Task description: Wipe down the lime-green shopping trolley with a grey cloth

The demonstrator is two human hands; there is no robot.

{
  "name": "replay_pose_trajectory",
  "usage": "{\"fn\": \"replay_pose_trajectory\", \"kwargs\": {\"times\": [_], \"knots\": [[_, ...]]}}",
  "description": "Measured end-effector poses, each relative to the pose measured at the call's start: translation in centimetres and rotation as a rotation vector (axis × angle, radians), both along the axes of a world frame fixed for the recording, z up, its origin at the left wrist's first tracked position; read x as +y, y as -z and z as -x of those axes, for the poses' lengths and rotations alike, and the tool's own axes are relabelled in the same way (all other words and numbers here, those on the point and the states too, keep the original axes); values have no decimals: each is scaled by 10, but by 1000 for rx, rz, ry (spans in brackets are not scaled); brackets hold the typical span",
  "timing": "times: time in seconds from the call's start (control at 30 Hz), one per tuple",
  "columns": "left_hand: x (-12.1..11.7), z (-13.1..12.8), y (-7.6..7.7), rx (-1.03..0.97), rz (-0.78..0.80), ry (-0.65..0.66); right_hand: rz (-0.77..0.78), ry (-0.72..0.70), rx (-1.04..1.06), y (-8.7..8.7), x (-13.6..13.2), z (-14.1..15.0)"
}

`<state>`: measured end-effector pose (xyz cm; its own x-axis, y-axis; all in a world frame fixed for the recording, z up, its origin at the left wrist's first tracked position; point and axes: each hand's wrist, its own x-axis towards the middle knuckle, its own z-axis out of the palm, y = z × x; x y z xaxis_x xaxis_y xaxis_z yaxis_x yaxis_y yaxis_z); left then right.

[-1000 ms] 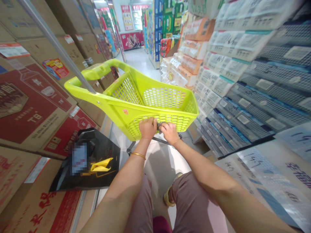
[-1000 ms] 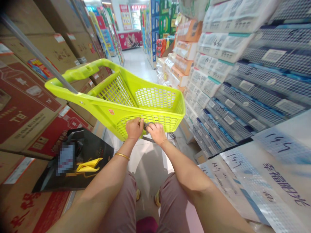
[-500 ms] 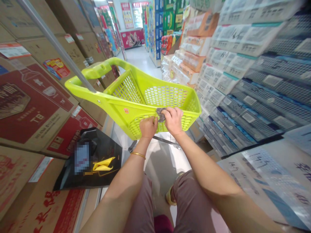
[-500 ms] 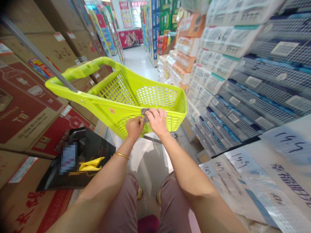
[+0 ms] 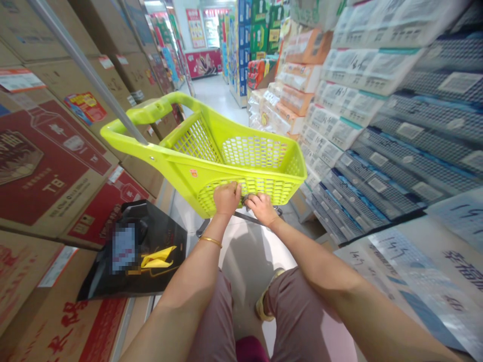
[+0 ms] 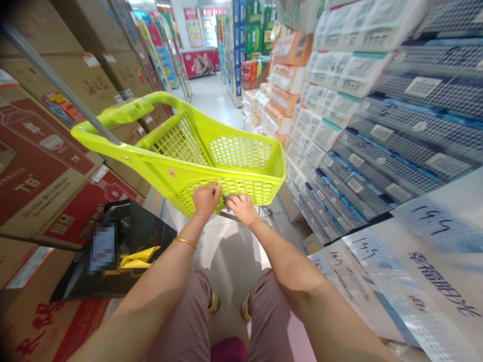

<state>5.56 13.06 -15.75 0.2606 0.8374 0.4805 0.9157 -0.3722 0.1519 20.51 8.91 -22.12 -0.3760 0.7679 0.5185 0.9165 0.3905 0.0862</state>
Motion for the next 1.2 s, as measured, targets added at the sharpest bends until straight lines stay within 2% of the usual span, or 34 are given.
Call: {"fn": "replay_pose_trajectory", "kwargs": {"times": [0.1,0.27,0.37,0.47,0.67,0.8,0.9,1.1,1.2], "knots": [[1,1,0,-2,-3,-2,-48,23,14,-10,2,1],[2,3,0,6,9,6,-234,160,159,-48,13,4],[3,5,0,11,5,10,-250,238,226,-63,15,4],[3,6,0,14,15,17,-184,222,199,-59,14,4],[5,7,-1,-3,14,15,-75,105,57,-23,5,6],[4,6,-2,-15,8,7,9,72,-18,-11,0,9],[3,5,-1,-22,3,-2,-11,77,-9,-16,0,11],[2,4,0,-30,15,-12,-226,143,142,-57,12,17],[1,4,0,-9,23,-21,-274,194,236,-67,17,18]]}}
